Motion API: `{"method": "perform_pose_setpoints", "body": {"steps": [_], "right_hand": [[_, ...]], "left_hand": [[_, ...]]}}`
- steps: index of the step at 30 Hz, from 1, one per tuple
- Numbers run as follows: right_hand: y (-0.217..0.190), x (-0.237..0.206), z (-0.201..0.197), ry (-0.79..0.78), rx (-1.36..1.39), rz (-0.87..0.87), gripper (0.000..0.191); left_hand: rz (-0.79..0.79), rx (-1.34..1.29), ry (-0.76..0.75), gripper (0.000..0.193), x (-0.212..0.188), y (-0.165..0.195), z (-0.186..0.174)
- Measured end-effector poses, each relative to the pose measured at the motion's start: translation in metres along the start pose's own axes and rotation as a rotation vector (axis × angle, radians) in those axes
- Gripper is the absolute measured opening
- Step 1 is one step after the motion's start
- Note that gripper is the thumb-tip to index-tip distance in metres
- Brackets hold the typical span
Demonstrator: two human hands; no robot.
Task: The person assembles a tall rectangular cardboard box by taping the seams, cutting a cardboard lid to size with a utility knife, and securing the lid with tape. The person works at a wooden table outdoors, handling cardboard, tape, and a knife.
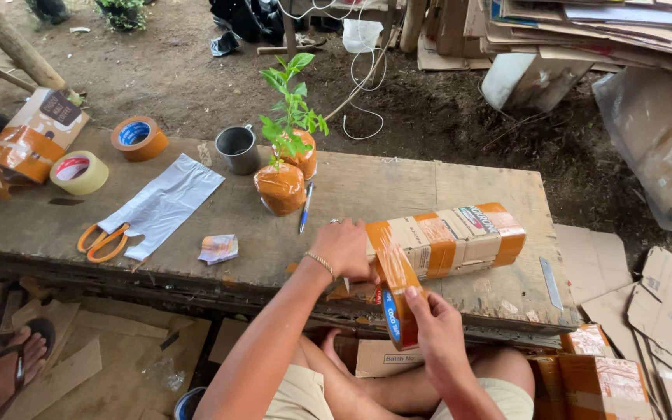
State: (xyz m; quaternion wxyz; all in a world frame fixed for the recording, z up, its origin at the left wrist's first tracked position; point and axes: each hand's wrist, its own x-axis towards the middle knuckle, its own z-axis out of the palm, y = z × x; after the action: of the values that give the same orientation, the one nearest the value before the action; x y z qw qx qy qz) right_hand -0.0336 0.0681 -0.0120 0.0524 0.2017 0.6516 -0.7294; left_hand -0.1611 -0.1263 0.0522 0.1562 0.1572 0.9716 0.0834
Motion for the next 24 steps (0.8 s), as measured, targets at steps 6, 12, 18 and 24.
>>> {"method": "perform_pose_setpoints", "body": {"steps": [6, 12, 18, 24], "right_hand": [[-0.053, 0.005, 0.028, -0.083, 0.125, 0.035, 0.032], [-0.073, 0.03, 0.043, -0.19, 0.062, -0.156, 0.033], [-0.061, 0.046, 0.047, -0.191, -0.033, -0.261, 0.028], [-0.047, 0.022, 0.041, -0.064, 0.022, -0.154, 0.031]], "left_hand": [[0.12, -0.183, -0.285, 0.09, 0.049, -0.033, -0.01], [0.065, -0.039, 0.178, 0.086, 0.023, -0.038, -0.009], [0.083, 0.177, 0.299, 0.128, -0.026, -0.003, 0.019], [0.065, 0.159, 0.513, 0.125, -0.008, -0.002, 0.043]]}}
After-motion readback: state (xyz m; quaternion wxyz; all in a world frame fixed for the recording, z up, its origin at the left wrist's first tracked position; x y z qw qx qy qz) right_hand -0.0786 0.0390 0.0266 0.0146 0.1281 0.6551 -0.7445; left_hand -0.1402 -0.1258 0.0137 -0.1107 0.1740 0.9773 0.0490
